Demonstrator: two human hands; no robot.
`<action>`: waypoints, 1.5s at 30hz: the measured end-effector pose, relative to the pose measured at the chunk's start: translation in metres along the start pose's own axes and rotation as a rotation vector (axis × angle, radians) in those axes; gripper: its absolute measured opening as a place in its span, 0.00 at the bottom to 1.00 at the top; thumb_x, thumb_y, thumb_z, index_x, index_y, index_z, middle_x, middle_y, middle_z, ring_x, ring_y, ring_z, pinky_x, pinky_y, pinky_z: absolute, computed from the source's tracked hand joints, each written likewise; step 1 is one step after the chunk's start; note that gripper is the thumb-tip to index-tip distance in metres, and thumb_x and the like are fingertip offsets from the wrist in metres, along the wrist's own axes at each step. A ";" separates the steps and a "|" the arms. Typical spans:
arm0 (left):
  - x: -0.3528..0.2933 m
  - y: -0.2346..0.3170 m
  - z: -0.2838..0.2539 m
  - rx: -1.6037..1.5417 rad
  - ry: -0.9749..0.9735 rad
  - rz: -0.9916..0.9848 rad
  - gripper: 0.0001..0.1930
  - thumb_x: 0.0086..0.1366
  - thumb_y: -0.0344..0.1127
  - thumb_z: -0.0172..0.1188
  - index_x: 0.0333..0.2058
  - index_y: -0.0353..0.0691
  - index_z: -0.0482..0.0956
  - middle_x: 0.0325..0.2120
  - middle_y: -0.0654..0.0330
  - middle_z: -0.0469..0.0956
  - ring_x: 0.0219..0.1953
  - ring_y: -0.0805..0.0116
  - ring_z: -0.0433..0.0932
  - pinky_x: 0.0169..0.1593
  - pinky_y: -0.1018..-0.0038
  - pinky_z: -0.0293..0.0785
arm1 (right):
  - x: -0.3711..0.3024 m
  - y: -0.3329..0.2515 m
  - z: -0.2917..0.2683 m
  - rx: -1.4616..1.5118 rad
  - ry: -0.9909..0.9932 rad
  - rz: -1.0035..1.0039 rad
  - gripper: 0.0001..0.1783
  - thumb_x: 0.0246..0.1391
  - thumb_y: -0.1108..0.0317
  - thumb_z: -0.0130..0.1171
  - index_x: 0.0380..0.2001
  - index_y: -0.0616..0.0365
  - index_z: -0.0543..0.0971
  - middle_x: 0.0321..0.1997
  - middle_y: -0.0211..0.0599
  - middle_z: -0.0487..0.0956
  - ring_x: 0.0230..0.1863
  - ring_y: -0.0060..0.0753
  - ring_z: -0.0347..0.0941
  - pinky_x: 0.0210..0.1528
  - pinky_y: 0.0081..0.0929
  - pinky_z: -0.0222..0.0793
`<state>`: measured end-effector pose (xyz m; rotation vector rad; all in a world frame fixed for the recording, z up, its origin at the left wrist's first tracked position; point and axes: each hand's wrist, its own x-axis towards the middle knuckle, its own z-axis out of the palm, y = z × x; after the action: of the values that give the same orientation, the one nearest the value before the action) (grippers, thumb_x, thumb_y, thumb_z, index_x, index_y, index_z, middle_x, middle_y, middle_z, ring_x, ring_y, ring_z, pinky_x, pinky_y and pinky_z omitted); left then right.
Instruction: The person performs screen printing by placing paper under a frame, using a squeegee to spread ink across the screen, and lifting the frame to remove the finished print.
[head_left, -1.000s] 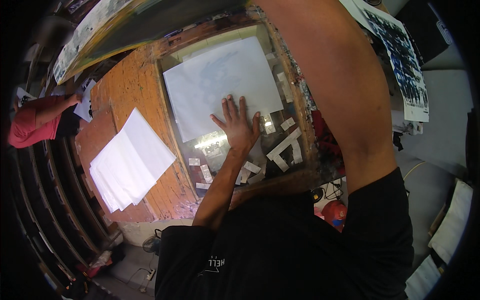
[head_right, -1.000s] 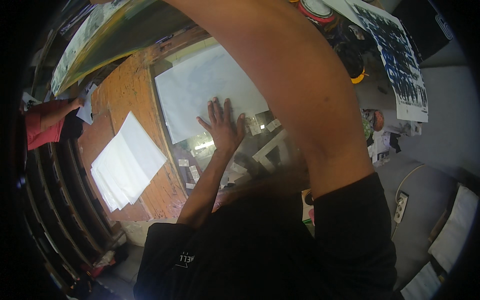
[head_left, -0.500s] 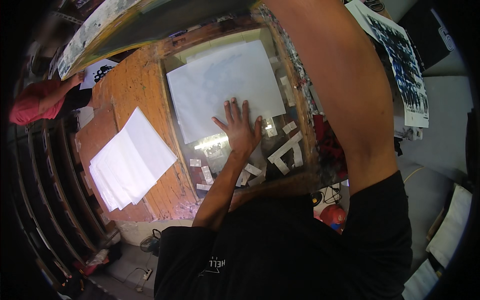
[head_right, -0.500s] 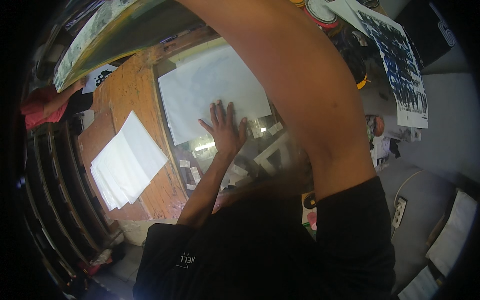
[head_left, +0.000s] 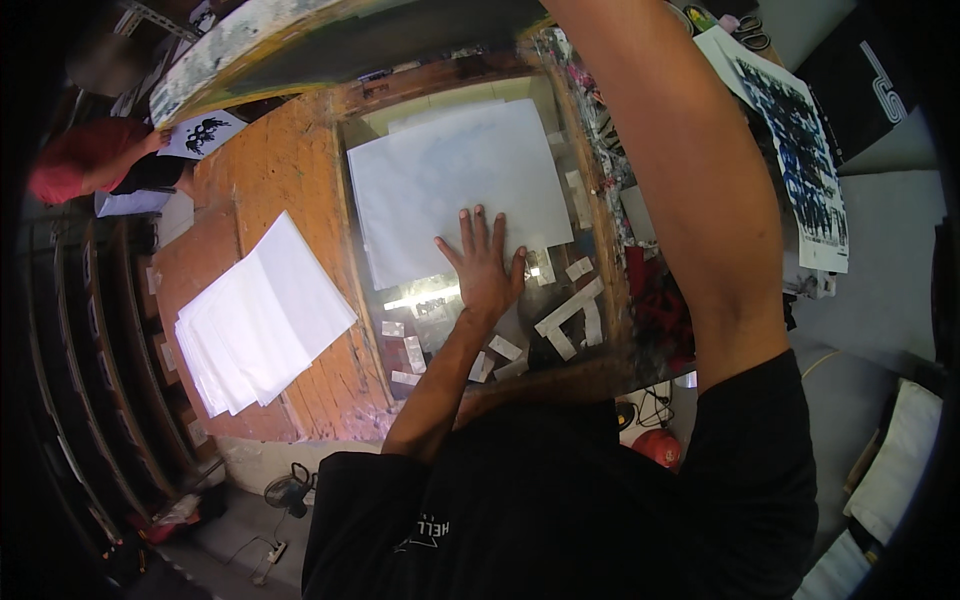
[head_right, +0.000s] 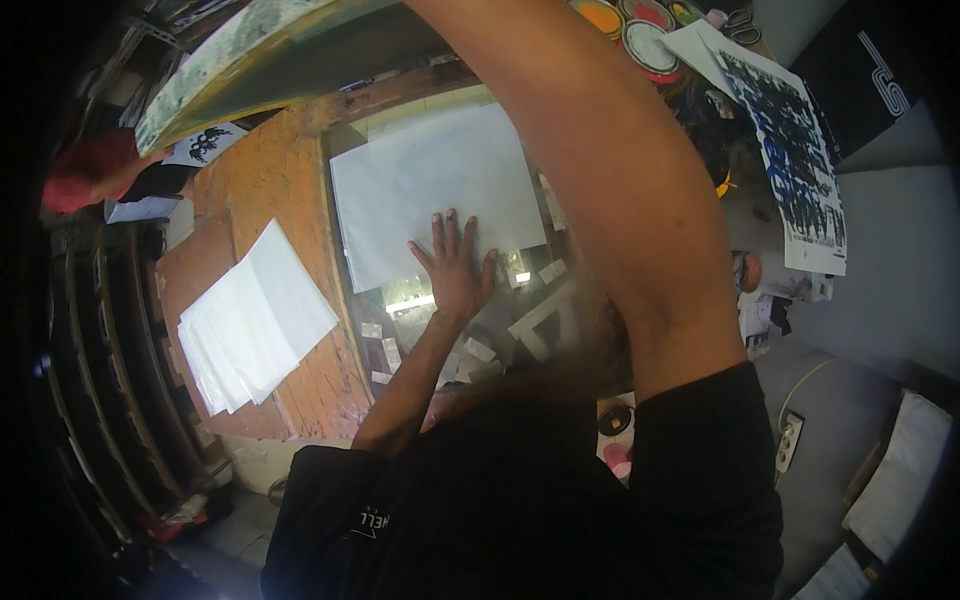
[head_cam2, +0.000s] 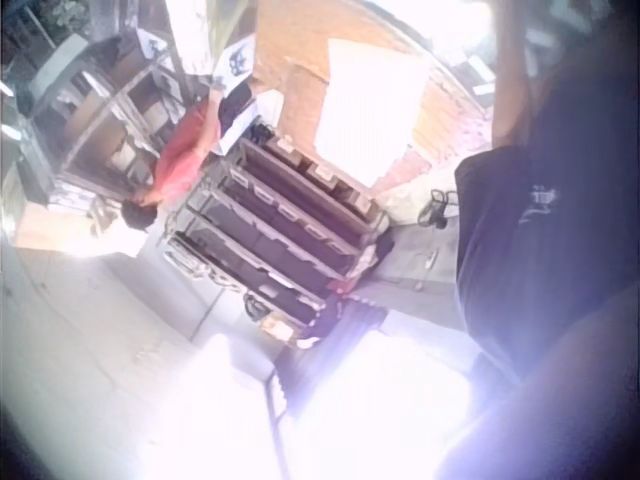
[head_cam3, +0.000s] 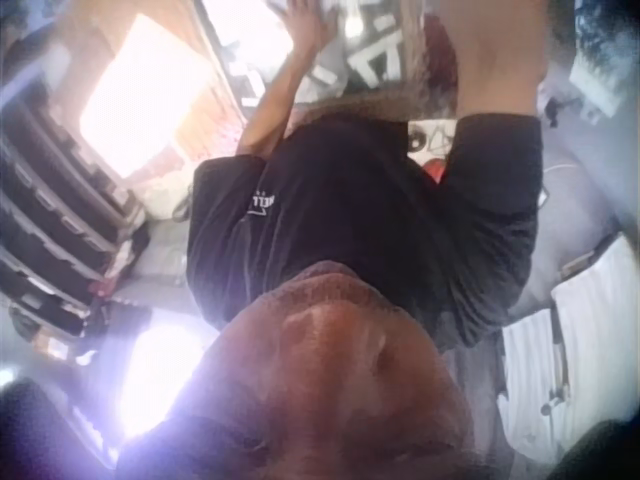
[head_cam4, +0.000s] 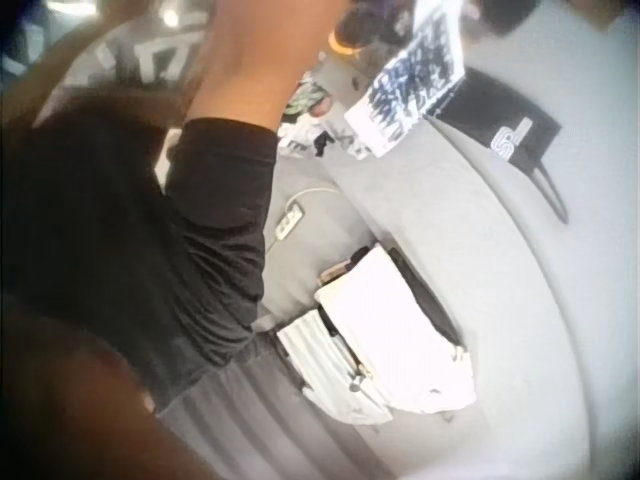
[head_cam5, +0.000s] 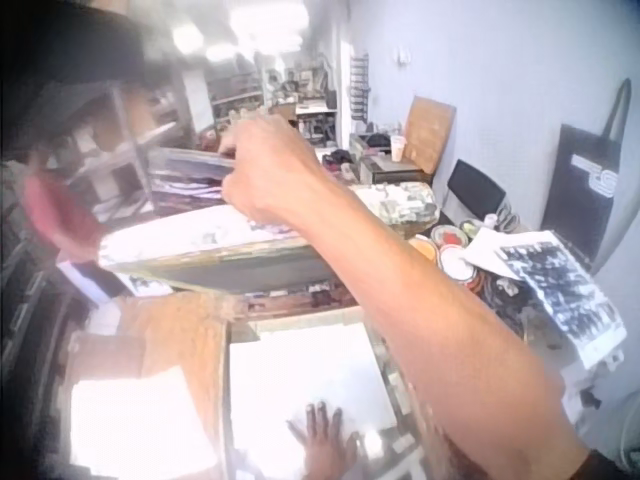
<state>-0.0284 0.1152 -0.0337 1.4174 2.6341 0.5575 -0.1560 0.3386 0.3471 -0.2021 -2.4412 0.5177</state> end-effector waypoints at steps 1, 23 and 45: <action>0.001 0.001 -0.003 -0.002 -0.001 0.011 0.33 0.69 0.53 0.54 0.68 0.42 0.67 0.73 0.45 0.55 0.78 0.43 0.41 0.69 0.24 0.26 | 0.004 0.003 -0.001 0.011 0.032 -0.033 0.19 0.42 0.80 0.60 0.41 0.61 0.87 0.43 0.61 0.84 0.46 0.56 0.83 0.51 0.42 0.78; -0.107 -0.033 -0.052 -2.050 0.105 -1.201 0.20 0.72 0.47 0.61 0.54 0.41 0.70 0.54 0.58 0.72 0.60 0.57 0.69 0.61 0.52 0.65 | -0.216 0.104 0.215 -0.105 -0.116 -0.046 0.27 0.46 0.82 0.62 0.53 0.57 0.81 0.51 0.42 0.83 0.51 0.47 0.76 0.53 0.44 0.68; -0.100 -0.019 -0.079 -1.897 0.100 -1.145 0.15 0.71 0.42 0.60 0.50 0.41 0.71 0.49 0.58 0.71 0.59 0.61 0.69 0.60 0.48 0.63 | -0.363 -0.057 0.151 -0.049 -0.416 0.234 0.32 0.41 0.82 0.60 0.55 0.58 0.80 0.50 0.46 0.83 0.52 0.50 0.77 0.59 0.51 0.66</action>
<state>-0.0068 0.0019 0.0246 -0.5926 1.1546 1.8465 0.0385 0.1425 0.0610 -0.4434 -2.8550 0.6558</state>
